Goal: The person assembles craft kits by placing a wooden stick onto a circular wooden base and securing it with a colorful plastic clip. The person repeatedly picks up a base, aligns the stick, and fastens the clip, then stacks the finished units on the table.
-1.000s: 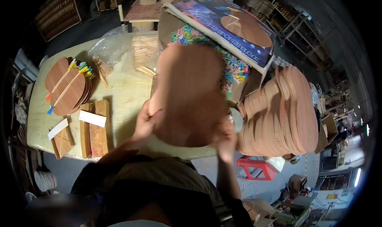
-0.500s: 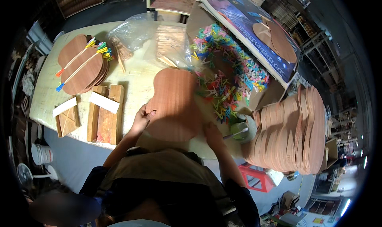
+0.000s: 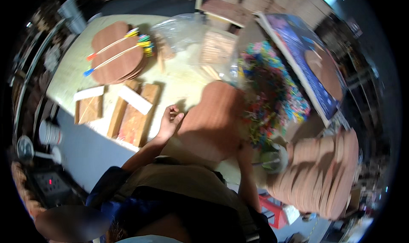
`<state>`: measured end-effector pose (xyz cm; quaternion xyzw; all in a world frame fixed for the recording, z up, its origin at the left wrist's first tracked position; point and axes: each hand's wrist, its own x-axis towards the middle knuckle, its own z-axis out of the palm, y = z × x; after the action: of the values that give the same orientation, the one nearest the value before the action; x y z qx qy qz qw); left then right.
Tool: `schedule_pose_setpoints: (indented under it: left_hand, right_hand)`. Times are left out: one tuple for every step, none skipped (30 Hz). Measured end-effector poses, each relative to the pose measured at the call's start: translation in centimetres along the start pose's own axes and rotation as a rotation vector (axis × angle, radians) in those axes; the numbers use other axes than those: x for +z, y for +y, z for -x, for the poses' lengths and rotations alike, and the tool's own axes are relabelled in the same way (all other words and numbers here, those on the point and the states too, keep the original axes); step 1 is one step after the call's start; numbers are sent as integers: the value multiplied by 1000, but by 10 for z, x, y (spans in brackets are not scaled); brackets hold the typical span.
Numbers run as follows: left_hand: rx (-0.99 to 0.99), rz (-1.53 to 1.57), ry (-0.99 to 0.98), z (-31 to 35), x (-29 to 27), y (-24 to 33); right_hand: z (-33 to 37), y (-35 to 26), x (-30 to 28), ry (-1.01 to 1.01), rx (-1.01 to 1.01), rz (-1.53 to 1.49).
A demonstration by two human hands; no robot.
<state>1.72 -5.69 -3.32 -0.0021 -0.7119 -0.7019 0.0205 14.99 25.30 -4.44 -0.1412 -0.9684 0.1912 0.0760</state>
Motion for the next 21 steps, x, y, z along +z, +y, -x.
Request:
schedule_pose_setpoints:
  left_hand:
    - [53, -33, 48, -3, -18, 12]
    - [96, 74, 146, -6, -38, 2]
    - [107, 137, 303, -9, -59, -3]
    - [124, 196, 458, -11, -80, -5]
    - [61, 102, 609, -14, -104, -10]
    - [-4, 15, 747, -17, -123, -11]
    - [-60, 21, 814, -20, -136, -12]
    - [-180, 265, 790, -26, -149, -15]
    - [-259, 390, 674, -28, -150, 2]
    - [-339, 512, 553, -28, -150, 19]
    - [-382, 586, 574, -34, -151, 17]
    - [-427, 659, 593, -39, -154, 11]
    - [-473, 732, 609, -42, -156, 8]
    - [-483, 799, 645, -46, -153, 10]
    - [-496, 864, 680, -50, -150, 13]
    - [-512, 928, 713, -53, -147, 14]
    - [-481, 1022, 612, -54, -166, -25]
    - [-385, 1166, 564, -57, -156, -18]
    - [-330, 1075, 674, -58, -146, -10]
    - [-68, 856, 713, -60, -155, -36]
    - [-29, 646, 576, -55, -154, -27]
  right_hand:
    - [3, 5, 2, 19, 53, -82]
    - [6, 19, 4, -4, 1, -100]
    - [6, 31, 9, -19, -44, -120]
    - [3, 27, 12, -57, -106, -128]
    - [3, 18, 3, -95, -164, -134]
    - [4, 12, -7, -125, -214, -132]
    - [0, 8, -11, -269, -225, -54]
    - [-1, 12, -7, -259, -224, -73]
    - [-1, 18, -2, -242, -213, -87]
    - [1, 25, 3, -225, -199, -100]
    - [-1, 25, 2, -212, -229, -94]
    - [-2, 24, 2, -200, -256, -88]
    - [-2, 24, 2, -187, -282, -81]
    - [0, 26, 2, -176, -252, -99]
    - [3, 28, 3, -165, -221, -116]
    - [7, 30, 4, -153, -186, -132]
    - [8, 29, 5, -53, -241, -136]
    - [8, 29, 5, 66, -274, -123]
    - [6, 29, 4, 185, -305, -103]
    - [1, 23, -5, 127, -153, -110]
    - [-5, 20, -17, 77, 18, -102]
